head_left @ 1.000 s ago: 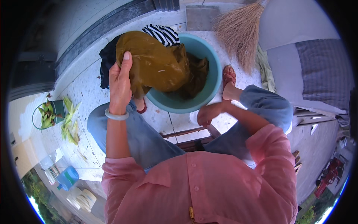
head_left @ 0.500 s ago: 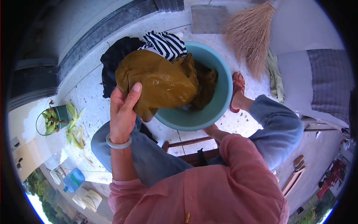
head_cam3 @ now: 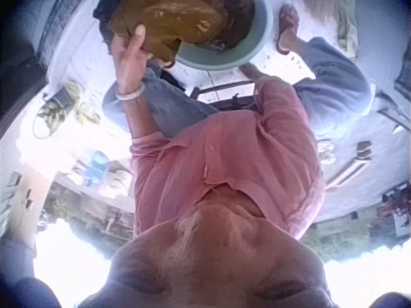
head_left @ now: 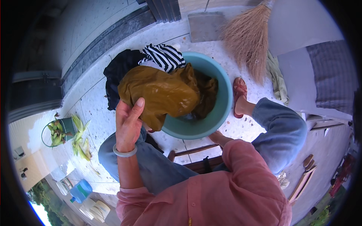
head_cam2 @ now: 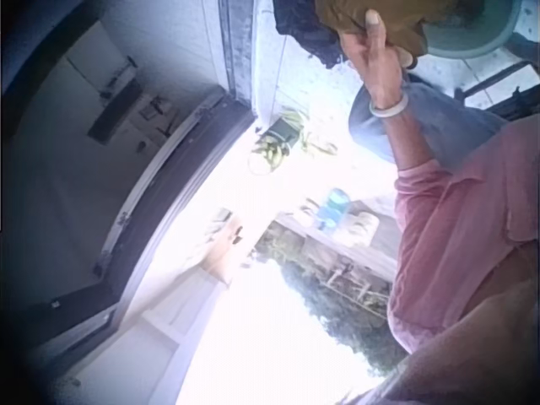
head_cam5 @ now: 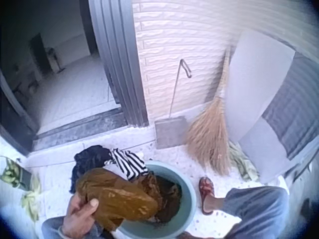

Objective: Washing clothes by hand in a bucket of water and wringing them out.

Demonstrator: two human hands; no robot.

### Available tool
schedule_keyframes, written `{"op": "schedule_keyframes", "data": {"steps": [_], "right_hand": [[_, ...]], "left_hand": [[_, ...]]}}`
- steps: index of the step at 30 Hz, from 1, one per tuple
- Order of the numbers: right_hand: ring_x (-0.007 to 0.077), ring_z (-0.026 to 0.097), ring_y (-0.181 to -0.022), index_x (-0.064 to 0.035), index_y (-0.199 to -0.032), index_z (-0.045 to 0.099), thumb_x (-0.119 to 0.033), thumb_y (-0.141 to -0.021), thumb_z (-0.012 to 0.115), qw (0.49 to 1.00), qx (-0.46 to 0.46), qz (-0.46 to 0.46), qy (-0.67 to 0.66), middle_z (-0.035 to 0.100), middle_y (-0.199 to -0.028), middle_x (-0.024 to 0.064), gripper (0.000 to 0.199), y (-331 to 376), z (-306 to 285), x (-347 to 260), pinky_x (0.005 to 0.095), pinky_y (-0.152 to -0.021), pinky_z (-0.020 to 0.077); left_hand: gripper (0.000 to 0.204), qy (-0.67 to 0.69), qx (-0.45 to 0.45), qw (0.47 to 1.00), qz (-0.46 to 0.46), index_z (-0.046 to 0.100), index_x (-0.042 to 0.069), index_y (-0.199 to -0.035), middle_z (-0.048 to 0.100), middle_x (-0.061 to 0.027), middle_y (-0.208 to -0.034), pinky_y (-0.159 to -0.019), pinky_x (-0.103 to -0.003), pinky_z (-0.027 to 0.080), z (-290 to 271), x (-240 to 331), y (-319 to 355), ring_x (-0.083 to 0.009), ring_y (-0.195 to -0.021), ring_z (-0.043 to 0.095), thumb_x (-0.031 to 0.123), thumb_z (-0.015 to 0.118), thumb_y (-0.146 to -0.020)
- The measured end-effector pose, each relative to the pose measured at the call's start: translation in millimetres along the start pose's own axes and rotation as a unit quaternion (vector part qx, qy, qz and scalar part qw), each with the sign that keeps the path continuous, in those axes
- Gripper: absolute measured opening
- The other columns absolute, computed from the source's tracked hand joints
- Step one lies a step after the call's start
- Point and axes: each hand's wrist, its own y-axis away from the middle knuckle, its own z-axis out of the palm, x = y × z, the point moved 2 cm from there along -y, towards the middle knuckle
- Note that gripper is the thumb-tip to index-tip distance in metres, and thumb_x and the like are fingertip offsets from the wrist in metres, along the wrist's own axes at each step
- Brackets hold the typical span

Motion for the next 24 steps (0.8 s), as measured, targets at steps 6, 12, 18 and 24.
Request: {"op": "schedule_keyframes", "data": {"steps": [6, 12, 18, 24], "right_hand": [[0.0272, 0.064, -0.088, 0.0002, -0.095, 0.064, -0.005, -0.08, 0.05, 0.994, 0.058, 0.005, 0.096, 0.064, -0.095, 0.0166, 0.021, 0.3, 6.7, 4.5, 0.0341, -0.073, 0.0531], [0.0275, 0.066, -0.085, -0.0004, -0.09, 0.068, -0.004, -0.076, 0.056, 0.996, 0.085, 0.007, 0.01, 0.066, -0.09, 0.015, 0.019, -7.4, -17.9, -22.3, 0.0349, -0.068, 0.0545], [0.0268, 0.067, -0.084, -0.0021, -0.09, 0.069, -0.005, -0.074, 0.059, 0.999, -0.016, 0.017, 0.044, 0.067, -0.089, 0.0138, 0.019, -11.5, -14.5, -16.3, 0.0348, -0.068, 0.0545], [0.0261, 0.067, -0.084, -0.0038, -0.09, 0.07, -0.007, -0.072, 0.062, 0.991, -0.102, 0.027, 0.086, 0.067, -0.088, 0.0127, 0.02, -9.7, -8.2, -6.6, 0.0346, -0.068, 0.0545]], "left_hand": [[0.039, -0.003, 0.003, 1.0, -0.004, 0.043, -0.003, -0.127, 0.053, -0.0123, -0.123, -0.097, -0.031, 0.04, 8.5, -1.8, -6.8, -0.0175, -0.111, 0.052, 0.003, 0.054, -0.09], [0.04, -0.033, 0.016, 0.999, 0.0, 0.041, -0.003, -0.129, 0.052, -0.0134, -0.124, -0.097, -0.032, 0.04, -0.3, 0.8, -0.4, -0.0196, -0.113, 0.052, 0.004, 0.053, -0.09], [0.039, -0.021, 0.017, 1.0, -0.003, 0.044, -0.003, -0.126, 0.054, -0.0117, -0.122, -0.096, -0.029, 0.04, 3.0, 0.1, -5.8, -0.0164, -0.11, 0.053, 0.001, 0.055, -0.089], [0.039, -0.043, -0.003, 0.999, 0.02, 0.045, -0.004, -0.125, 0.055, -0.0118, -0.119, -0.093, -0.028, 0.042, 13.7, 7.8, -4.4, -0.0162, -0.108, 0.054, 0.004, 0.058, -0.088]]}}
